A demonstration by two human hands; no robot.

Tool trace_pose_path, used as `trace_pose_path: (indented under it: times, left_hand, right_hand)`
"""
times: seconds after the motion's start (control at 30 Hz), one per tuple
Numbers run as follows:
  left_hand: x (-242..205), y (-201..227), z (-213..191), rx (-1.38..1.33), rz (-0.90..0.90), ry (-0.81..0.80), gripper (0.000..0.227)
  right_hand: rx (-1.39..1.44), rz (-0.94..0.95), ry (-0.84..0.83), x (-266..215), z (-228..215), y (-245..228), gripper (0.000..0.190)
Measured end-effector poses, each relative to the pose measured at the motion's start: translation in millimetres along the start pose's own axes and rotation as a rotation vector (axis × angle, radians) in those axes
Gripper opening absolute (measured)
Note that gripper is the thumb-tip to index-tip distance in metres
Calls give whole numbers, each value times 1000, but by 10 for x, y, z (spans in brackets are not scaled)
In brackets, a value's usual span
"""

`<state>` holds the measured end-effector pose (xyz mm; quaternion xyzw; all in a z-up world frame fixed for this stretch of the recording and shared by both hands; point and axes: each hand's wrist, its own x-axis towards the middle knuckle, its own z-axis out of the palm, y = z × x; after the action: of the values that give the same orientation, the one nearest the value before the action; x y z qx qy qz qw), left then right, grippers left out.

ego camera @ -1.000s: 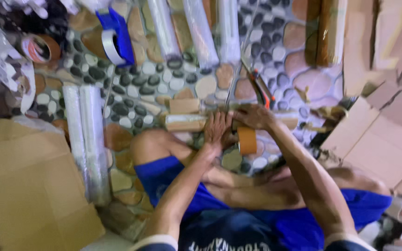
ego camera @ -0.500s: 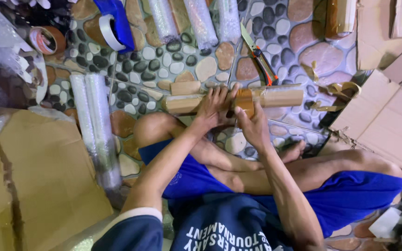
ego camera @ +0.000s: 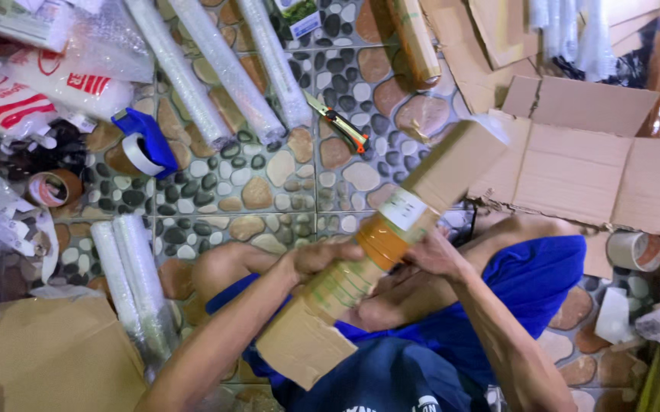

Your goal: The person sits on the floor and uses a utility knife to cut a cardboard box into smaller pieces. They then roll each piece of cardboard into a tube and secure it with brown packing tape. The person repeats this process with multiple pieces of cardboard.

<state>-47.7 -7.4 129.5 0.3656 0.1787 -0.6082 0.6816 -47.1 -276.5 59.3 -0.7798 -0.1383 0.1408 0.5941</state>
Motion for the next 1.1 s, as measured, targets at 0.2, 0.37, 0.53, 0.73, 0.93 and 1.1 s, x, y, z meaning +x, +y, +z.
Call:
trace_pose_path:
  times: [0.2, 0.37, 0.53, 0.73, 0.93, 1.1]
  left_hand:
    - [-325, 938, -213, 1095, 295, 383, 66]
    - [-339, 1029, 217, 1637, 286, 573, 104]
    - [470, 638, -1002, 1742, 505, 627, 102]
    - [782, 90, -1558, 1923, 1144, 1036, 68]
    - [903, 220, -1682, 1916, 1110, 1079, 44]
    - [832, 291, -1537, 1850, 1064, 1067, 35]
  right_hand:
    - [460, 233, 173, -179, 529, -292, 21]
    - [619, 364, 357, 154, 1115, -295, 20]
    - [822, 622, 576, 462, 1757, -269, 23]
    - [255, 409, 11, 418, 1043, -308, 52]
    - [-620, 316, -461, 739, -398, -372, 37]
    - [-853, 400, -588, 954, -818, 42, 47]
